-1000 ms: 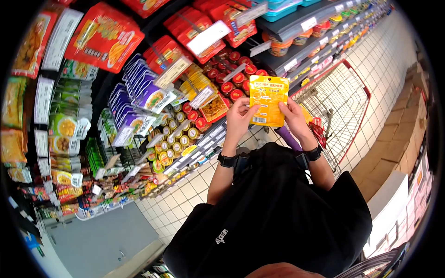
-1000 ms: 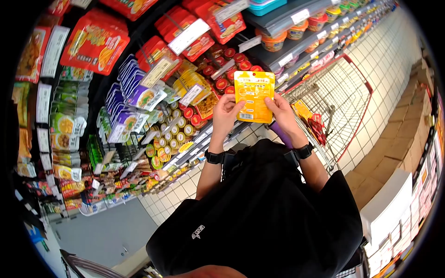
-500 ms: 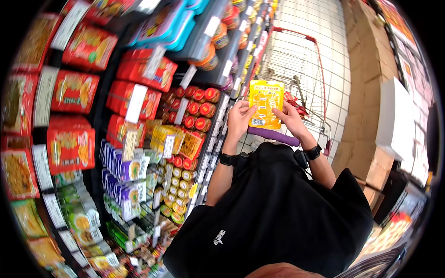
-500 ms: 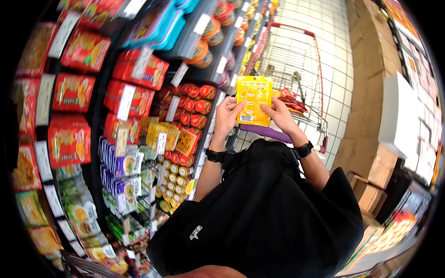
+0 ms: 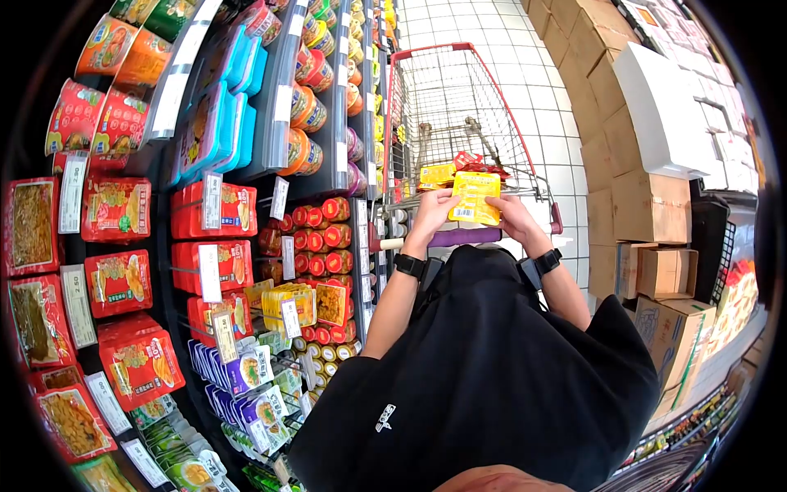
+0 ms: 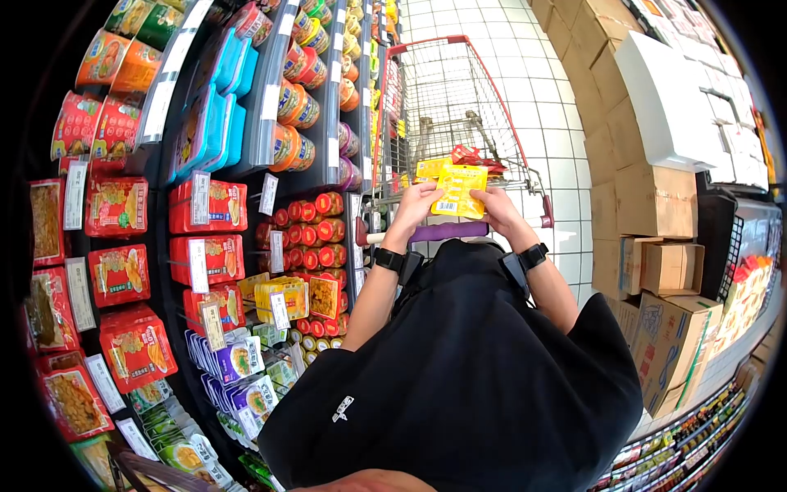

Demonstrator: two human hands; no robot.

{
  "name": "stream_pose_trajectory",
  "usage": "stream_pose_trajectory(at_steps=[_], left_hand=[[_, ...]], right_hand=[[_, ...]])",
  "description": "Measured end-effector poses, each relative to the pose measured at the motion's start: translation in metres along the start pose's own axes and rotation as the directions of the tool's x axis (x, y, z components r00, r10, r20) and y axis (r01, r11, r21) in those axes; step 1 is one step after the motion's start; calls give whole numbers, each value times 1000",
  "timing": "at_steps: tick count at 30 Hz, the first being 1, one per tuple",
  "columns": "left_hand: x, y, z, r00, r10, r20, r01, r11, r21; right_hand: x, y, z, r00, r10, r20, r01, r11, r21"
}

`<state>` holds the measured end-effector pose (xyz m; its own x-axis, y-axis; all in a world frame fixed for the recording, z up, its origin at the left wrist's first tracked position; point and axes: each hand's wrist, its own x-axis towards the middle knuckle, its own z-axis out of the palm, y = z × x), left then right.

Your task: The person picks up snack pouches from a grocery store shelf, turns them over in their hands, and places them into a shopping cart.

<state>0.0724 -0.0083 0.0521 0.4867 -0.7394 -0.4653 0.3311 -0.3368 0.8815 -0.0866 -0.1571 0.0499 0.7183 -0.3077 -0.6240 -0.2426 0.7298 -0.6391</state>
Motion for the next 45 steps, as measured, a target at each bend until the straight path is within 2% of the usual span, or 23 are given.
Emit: stream_pose_trajectory(at_steps=[2,5,8,11,14,18,28,33,39,42,44,45], left_hand=[[4,-3,2,998,-51,46,51,999,1],[7,-3,7,995,-92,25,92,996,-2],[6,0,10,996,-85,-14,85,996,31],[7,0,7,993,-116,26,115,993,36],[10,-8,5,995,-100,9,99,995,29],[8,-8,2,996,-86,34,86,996,15],[-12,3,-9,995,-58,-80,58,998,6],[-31,1,-28,980,36,-197,-58,992,-108],[-83,3,-64,872,126,-474,-252,944,-213],[-115,-6,-81,762,129,-635,-335,918,-215],[-142,-13,-92,688,72,-722,-357,900,-250],[-149,-28,-98,615,78,-785,-400,888,-225]], right_hand=[[1,5,-7,1000,5,7,-5,999,45],[1,5,-10,999,49,7,-49,993,110],[2,8,-14,997,81,-4,-79,988,133],[1,9,-14,996,84,-9,-81,981,175],[-1,6,-12,994,103,38,-108,981,161],[-4,2,-7,994,96,62,-99,994,54],[1,-3,19,985,89,147,-64,984,-167],[6,-7,49,965,120,232,-54,961,-272],[20,-10,112,867,243,436,-58,916,-397],[34,2,145,798,344,494,-73,870,-487],[35,13,172,753,388,532,-58,844,-533],[34,17,186,732,425,532,-66,822,-566]])
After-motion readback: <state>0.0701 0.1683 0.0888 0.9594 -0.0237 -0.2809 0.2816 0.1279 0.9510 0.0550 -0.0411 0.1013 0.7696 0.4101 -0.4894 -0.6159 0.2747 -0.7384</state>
